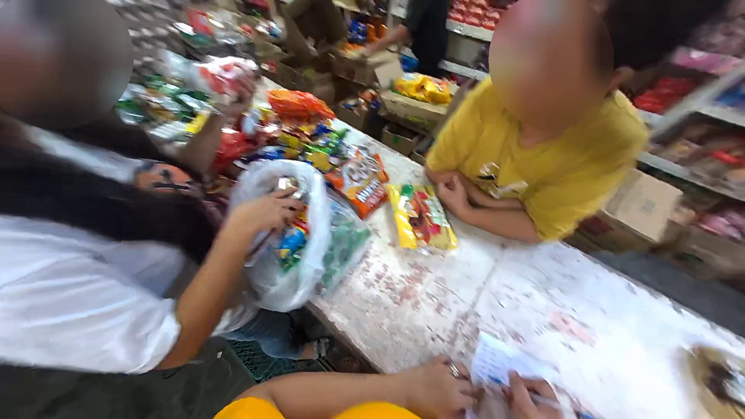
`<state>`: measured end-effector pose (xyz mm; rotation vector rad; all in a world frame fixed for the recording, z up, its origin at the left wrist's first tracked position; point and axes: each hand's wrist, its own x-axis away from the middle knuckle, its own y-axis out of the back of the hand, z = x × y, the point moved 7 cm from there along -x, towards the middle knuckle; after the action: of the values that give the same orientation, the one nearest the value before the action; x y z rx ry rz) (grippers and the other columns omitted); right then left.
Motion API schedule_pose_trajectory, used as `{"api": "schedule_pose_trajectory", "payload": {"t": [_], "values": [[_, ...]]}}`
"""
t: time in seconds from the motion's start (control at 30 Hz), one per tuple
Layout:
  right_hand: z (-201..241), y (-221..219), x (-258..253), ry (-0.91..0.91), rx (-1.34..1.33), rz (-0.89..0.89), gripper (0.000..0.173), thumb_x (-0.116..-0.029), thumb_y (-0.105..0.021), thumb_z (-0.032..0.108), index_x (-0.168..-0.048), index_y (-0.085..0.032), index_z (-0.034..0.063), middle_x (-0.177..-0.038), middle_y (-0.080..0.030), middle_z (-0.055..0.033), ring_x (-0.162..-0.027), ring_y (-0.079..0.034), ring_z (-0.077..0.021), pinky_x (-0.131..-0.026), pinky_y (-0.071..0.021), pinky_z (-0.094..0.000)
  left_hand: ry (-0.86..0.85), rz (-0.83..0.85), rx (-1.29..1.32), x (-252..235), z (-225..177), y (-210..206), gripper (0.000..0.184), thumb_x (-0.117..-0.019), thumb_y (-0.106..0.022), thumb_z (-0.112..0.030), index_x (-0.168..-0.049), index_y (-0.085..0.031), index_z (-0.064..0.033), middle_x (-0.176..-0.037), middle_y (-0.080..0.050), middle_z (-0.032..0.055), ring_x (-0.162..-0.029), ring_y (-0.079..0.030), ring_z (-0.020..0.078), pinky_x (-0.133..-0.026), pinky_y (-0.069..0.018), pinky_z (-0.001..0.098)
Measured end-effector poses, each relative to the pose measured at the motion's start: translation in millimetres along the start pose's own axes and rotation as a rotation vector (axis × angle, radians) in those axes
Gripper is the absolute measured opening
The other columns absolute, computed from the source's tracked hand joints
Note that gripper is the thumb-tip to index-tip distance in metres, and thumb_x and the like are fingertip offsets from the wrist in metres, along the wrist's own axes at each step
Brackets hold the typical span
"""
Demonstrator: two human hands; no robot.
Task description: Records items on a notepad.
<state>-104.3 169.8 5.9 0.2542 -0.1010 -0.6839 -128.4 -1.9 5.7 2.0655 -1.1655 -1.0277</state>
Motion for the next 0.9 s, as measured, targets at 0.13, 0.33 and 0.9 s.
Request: {"api": "schedule_pose_trajectory", "payload": {"t": [0.13, 0.33, 0.9], "values": [[-4, 9, -6, -0.038, 0.030, -0.015, 0.015, -0.0903, -0.068, 0.008, -0.080, -0.058, 0.0078, -0.066, -0.060, 0.0044, -0.055, -0.060, -0.0054, -0.055, -0.0550, -0.0251, -0.008, -0.014, -0.086, -2, 0, -6, 0.027, -0.0955, -0.063, -0.027, -0.117, -0.074, -0.0149, -0.133, -0.069, 0.0026, -0.126, -0.062, 0.0266, -0.100, -0.0477, 0.0556], [-1, 11, -10, -0.032, -0.059, 0.002, 0.020, -0.0902, -0.066, 0.003, -0.077, -0.053, 0.0099, -0.063, -0.057, 0.0064, -0.054, -0.058, -0.0035, -0.055, -0.0549, -0.0220, -0.033, -0.070, -0.156, -3, -1, -6, 0.027, -0.0963, -0.060, -0.028, -0.116, -0.074, -0.0173, -0.133, -0.069, 0.0003, -0.120, -0.065, 0.0224, -0.093, -0.0521, 0.0484], [15, 24, -7, 0.122, 0.399, -0.021, 0.019, -0.0922, -0.062, 0.009, -0.076, -0.058, 0.0009, -0.065, -0.052, 0.0032, -0.060, -0.048, 0.0020, -0.059, -0.0411, -0.0162, -0.136, -0.105, -0.218, 1, -6, -2, 0.027, -0.0990, -0.054, -0.023, -0.112, -0.076, -0.0150, -0.124, -0.073, 0.0005, -0.114, -0.067, 0.0201, -0.095, -0.0500, 0.0438]]}}
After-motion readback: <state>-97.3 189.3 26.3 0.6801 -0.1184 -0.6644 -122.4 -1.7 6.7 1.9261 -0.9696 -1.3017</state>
